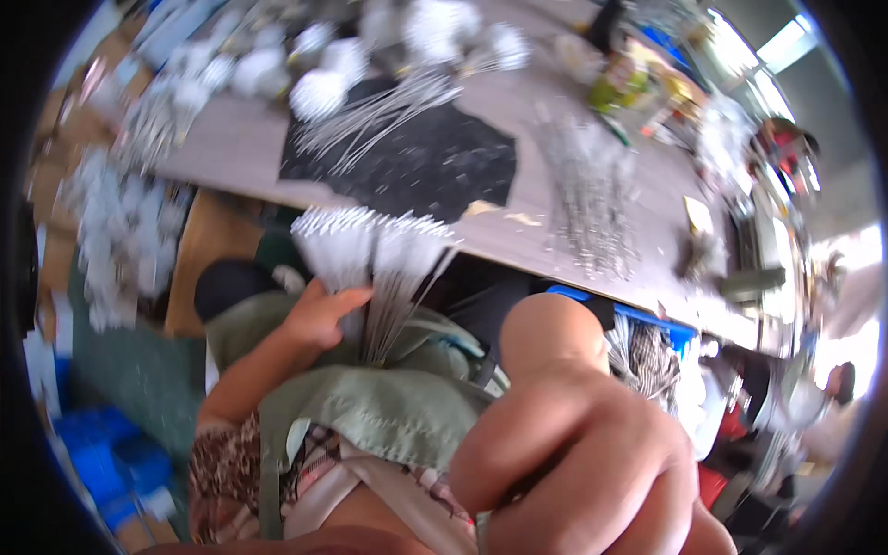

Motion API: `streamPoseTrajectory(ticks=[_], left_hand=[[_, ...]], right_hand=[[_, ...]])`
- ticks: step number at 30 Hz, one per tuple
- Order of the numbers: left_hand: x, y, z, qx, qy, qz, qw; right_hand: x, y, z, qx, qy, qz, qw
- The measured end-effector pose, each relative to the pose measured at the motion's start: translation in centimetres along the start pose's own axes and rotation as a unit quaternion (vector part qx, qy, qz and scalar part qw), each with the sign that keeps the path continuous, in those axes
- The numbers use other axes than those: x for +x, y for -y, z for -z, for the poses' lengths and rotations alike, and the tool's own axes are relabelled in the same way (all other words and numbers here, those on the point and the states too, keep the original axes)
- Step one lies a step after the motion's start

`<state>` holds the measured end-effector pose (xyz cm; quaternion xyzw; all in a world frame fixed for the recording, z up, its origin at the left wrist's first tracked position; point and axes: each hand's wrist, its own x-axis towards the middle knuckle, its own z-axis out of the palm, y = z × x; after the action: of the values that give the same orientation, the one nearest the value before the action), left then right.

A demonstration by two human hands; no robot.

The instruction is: The person sits at a workbench and uses red-handled scissors to trim the tips of bundled white decorative stems. They repeatedly pick up bundles, align the ends, and snip them to a uniform length before placing them back on the table.

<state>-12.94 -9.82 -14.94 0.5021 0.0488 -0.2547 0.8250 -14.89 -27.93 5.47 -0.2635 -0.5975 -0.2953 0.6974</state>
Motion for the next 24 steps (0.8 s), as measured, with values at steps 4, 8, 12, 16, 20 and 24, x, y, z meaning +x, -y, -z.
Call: streamPoseTrajectory(ticks=[4, 8, 12, 16, 20, 24], left_hand=[[0.6, 1.0, 1.0, -0.035, 0.015, 0.006, 0.999], [0.8, 0.8, 0.1, -0.07, 0.04, 0.009, 0.997], [0.4, 0.2, -0.5, -0.082, 0.074, -0.018, 0.994], [0.2, 0.2, -0.6, -0.084, 0.067, -0.02, 0.994], [0.1, 0.3, -0.3, -0.049, 0.063, -0.03, 0.996], [0.3, 0.5, -0.4, -0.028, 0.07, -0.035, 0.997]], right_hand=[[2.0, 1.5, -0.6, -0.084, -0.02, 0.125, 0.988], [2.9, 2.2, -0.9, -0.128, -0.028, 0.181, 0.975], [3.1, 2.5, -1.2, -0.157, -0.035, 0.21, 0.964], [3.4, 3.2, -1.4, -0.182, -0.038, 0.233, 0.955], [3.9, 3.8, -2.2, -0.204, -0.041, 0.253, 0.945], [4.0, 4.1, -2.6, -0.214, -0.048, 0.264, 0.939]])
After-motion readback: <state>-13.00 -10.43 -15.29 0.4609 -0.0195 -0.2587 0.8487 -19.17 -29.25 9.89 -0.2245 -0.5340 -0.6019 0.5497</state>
